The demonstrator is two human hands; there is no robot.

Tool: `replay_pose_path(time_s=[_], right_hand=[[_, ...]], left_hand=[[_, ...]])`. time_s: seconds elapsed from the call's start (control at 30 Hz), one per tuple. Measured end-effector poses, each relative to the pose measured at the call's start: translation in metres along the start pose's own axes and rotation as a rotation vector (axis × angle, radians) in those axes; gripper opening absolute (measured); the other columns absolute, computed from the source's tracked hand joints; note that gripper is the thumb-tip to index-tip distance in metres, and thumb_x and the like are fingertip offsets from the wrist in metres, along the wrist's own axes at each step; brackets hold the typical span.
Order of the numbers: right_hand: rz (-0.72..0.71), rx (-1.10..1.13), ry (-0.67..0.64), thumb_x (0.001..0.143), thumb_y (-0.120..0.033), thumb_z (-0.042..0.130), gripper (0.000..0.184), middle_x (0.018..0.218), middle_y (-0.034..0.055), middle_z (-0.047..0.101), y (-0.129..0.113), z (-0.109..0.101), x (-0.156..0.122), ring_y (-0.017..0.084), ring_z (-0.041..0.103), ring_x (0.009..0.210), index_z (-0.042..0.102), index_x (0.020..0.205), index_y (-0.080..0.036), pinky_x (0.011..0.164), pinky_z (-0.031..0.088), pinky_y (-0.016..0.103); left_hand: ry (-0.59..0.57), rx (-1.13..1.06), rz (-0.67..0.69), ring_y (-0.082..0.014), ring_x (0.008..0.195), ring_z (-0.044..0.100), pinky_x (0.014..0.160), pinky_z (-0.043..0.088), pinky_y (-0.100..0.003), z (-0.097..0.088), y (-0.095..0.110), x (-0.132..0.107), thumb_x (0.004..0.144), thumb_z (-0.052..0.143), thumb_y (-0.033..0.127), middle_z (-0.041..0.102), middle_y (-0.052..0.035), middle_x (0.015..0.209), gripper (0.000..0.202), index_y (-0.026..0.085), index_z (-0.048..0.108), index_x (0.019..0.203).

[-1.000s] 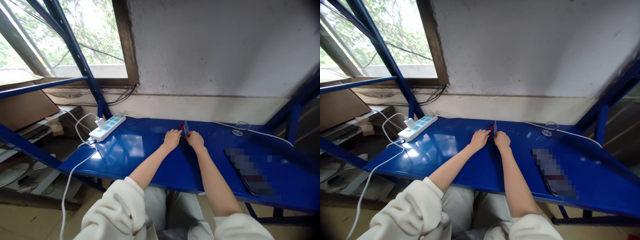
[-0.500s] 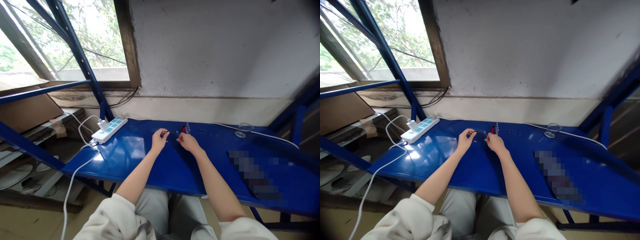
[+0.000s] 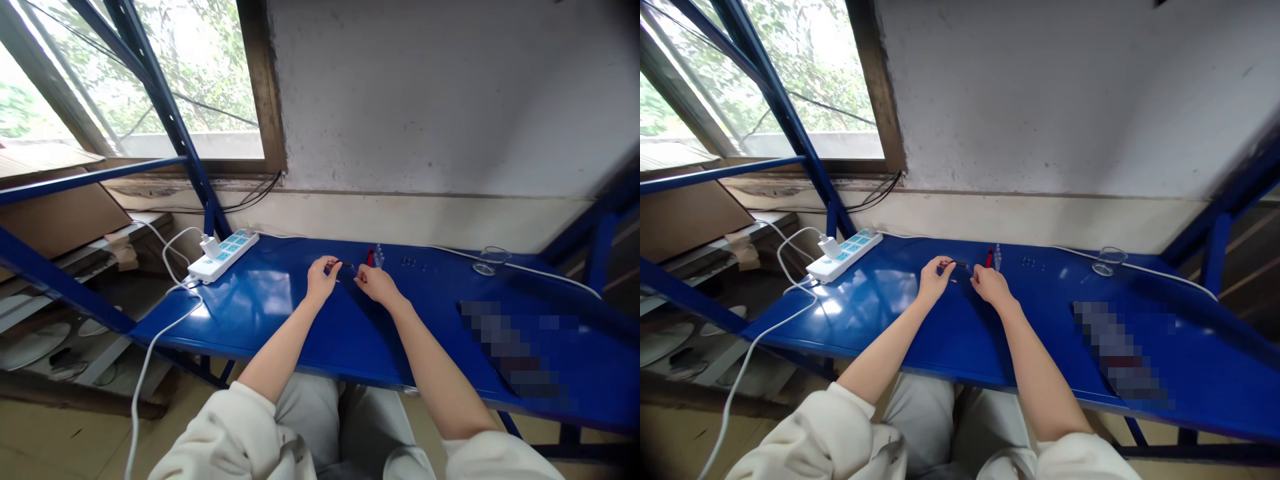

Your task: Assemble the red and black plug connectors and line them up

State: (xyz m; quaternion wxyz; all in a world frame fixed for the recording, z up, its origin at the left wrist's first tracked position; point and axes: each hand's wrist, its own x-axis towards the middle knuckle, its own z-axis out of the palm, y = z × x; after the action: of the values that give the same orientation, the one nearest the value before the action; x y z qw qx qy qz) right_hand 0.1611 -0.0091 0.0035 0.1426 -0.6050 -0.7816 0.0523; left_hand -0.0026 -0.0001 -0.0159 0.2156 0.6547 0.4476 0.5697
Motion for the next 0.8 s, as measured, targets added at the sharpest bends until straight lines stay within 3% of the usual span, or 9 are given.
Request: replay_pose_path(time_s=[0.17, 0.3, 0.37, 0.47, 0.57, 0.7, 0.8], right_hand=[[0.007, -0.023, 0.009, 0.078, -0.027, 0.049, 0.008, 0.069, 0.0028, 0.059, -0.003, -0.005, -0.002, 0.014, 0.054, 0.061, 0.050, 0.081, -0.019, 0.049, 0.026, 0.021], [0.053, -0.024, 0.089, 0.080, -0.029, 0.046, 0.011, 0.069, 0.0023, 0.060, -0.004, -0.005, -0.001, 0.014, 0.055, 0.061, 0.051, 0.084, -0.020, 0.049, 0.025, 0.022], [0.073, -0.017, 0.126, 0.080, -0.030, 0.045, 0.012, 0.068, 0.0018, 0.060, -0.004, -0.003, -0.001, 0.014, 0.055, 0.061, 0.052, 0.084, -0.020, 0.049, 0.026, 0.022], [0.063, -0.003, 0.174, 0.081, -0.032, 0.045, 0.015, 0.066, 0.0011, 0.060, -0.004, 0.000, 0.000, 0.014, 0.055, 0.060, 0.053, 0.083, -0.021, 0.050, 0.026, 0.022], [0.036, 0.017, 0.223, 0.082, -0.034, 0.044, 0.017, 0.065, 0.0010, 0.060, -0.003, 0.002, 0.000, 0.015, 0.055, 0.059, 0.055, 0.083, -0.021, 0.050, 0.027, 0.022], [-0.004, 0.069, 0.246, 0.082, -0.033, 0.043, 0.020, 0.068, 0.0012, 0.062, -0.003, 0.002, 0.000, 0.015, 0.057, 0.062, 0.057, 0.090, -0.021, 0.052, 0.030, 0.022], [-0.035, 0.075, 0.227, 0.082, -0.031, 0.043, 0.022, 0.070, 0.0017, 0.063, -0.004, 0.001, 0.000, 0.015, 0.058, 0.065, 0.058, 0.095, -0.021, 0.055, 0.033, 0.021]], left_hand=[[-0.127, 0.299, 0.231, -0.0151, 0.079, 0.054, 0.081, 0.043, -0.035, -0.004, 0.013, -0.005, 0.084, 0.044, 0.031, 0.061, -0.0040, 0.083, 0.034, 0.020, 0.051, 0.115], [-0.332, 0.361, 0.265, -0.0158, 0.080, 0.054, 0.080, 0.042, -0.033, -0.004, 0.018, -0.009, 0.085, 0.040, 0.030, 0.060, -0.0043, 0.087, 0.045, 0.022, 0.037, 0.129], [-0.378, 0.356, 0.254, -0.0156, 0.079, 0.054, 0.079, 0.043, -0.032, -0.003, 0.019, -0.011, 0.085, 0.040, 0.030, 0.060, -0.0036, 0.086, 0.048, 0.023, 0.032, 0.132], [-0.363, 0.322, 0.249, -0.0152, 0.079, 0.053, 0.078, 0.043, -0.030, -0.004, 0.020, -0.012, 0.086, 0.038, 0.029, 0.060, -0.0033, 0.085, 0.048, 0.024, 0.030, 0.133], [-0.296, 0.274, 0.241, -0.0151, 0.079, 0.053, 0.077, 0.044, -0.030, -0.003, 0.021, -0.012, 0.086, 0.038, 0.030, 0.061, -0.0035, 0.083, 0.043, 0.024, 0.038, 0.129], [-0.138, 0.122, 0.157, -0.0132, 0.074, 0.055, 0.070, 0.045, -0.026, 0.000, 0.019, -0.009, 0.083, 0.044, 0.035, 0.061, -0.0044, 0.084, 0.031, 0.020, 0.056, 0.108], [-0.090, 0.013, 0.077, -0.0112, 0.067, 0.055, 0.063, 0.045, -0.024, 0.003, 0.017, -0.007, 0.081, 0.048, 0.037, 0.061, -0.0044, 0.081, 0.026, 0.017, 0.059, 0.094]])
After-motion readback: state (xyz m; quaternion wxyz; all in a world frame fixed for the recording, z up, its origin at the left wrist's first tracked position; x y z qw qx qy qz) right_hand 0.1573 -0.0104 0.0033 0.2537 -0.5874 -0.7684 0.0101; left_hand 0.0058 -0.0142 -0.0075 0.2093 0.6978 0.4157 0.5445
